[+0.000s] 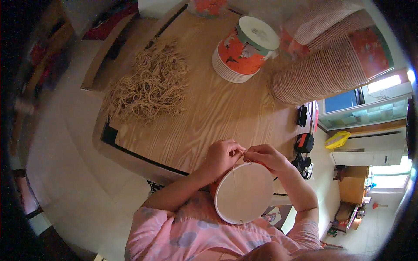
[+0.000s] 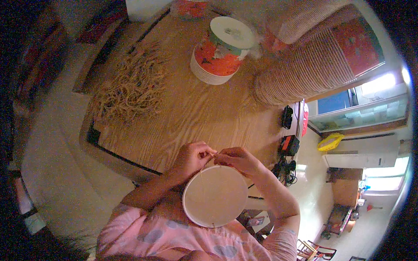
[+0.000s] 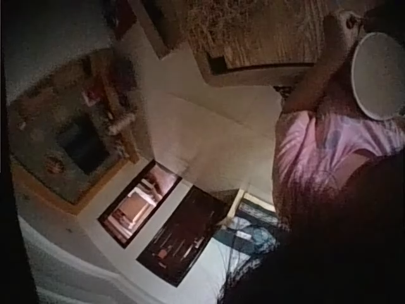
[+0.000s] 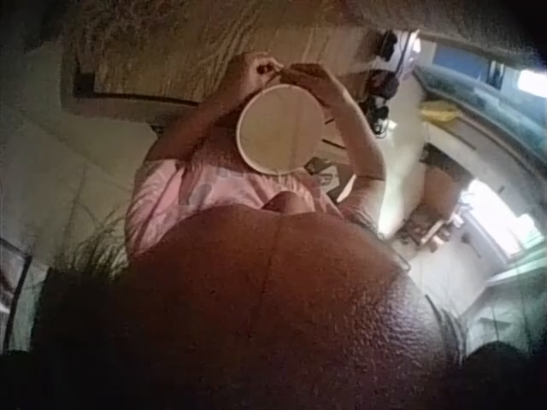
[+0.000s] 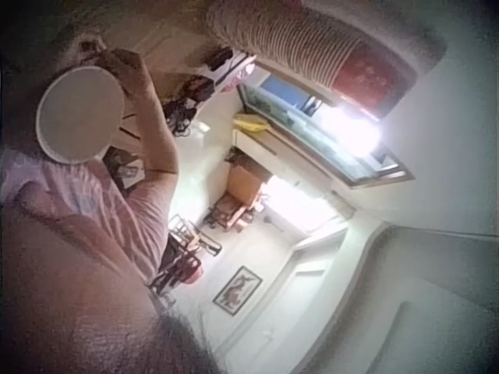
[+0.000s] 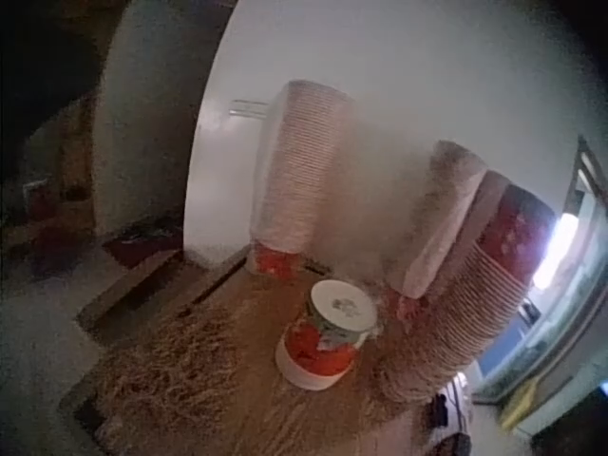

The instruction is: Attaching string handles to decorative paper buckets.

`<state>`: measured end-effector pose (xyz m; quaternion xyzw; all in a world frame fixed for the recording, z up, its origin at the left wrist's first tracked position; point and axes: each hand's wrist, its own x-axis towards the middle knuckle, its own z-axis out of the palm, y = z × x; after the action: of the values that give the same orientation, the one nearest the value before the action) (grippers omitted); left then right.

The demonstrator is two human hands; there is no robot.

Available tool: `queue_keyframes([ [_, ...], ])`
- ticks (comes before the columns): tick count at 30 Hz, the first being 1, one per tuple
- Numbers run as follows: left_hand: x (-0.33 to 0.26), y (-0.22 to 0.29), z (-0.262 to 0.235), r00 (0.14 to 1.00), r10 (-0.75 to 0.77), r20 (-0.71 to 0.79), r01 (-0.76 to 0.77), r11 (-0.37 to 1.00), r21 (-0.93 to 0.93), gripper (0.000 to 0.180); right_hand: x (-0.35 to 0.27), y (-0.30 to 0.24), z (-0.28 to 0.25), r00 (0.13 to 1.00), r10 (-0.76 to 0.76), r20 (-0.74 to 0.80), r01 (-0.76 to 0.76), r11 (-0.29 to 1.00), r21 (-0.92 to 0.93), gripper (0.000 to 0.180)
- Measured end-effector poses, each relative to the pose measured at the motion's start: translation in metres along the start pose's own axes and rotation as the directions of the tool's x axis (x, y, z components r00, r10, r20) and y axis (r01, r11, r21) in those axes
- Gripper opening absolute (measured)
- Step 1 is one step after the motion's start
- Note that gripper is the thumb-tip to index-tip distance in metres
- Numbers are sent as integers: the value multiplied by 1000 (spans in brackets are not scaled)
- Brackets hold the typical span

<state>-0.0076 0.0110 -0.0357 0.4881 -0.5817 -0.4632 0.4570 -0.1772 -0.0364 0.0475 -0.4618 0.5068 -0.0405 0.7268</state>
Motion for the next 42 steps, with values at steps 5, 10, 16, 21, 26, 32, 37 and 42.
queue_keyframes([
  [5,1,18,-8,998,-6,-63,6,1000,-5,5,2,1,-2,999,51,9,-51,996,67,15],
  [10,1,23,-32,993,-74,89,90,978,-188,7,-2,-5,-4,998,44,41,-43,999,-21,11],
  [16,4,24,-38,970,-102,221,179,916,-360,6,-1,0,-8,996,-19,85,23,999,-46,11],
  [21,1,19,-33,971,-182,155,236,836,-496,5,-4,-2,-14,991,-9,135,15,999,-44,11],
  [26,-6,19,-35,968,-241,67,242,826,-509,5,-6,7,-20,976,-102,192,107,994,-13,13],
  [32,-8,21,-40,965,-212,152,253,905,-342,3,-11,15,-27,977,-98,191,111,992,-61,17],
  [37,-18,38,-58,978,-88,189,86,996,19,7,-30,20,-30,986,-165,-32,166,984,62,10],
  [42,-24,42,-60,981,101,164,-158,909,385,18,-35,62,-40,962,-173,-210,233,922,309,9],
])
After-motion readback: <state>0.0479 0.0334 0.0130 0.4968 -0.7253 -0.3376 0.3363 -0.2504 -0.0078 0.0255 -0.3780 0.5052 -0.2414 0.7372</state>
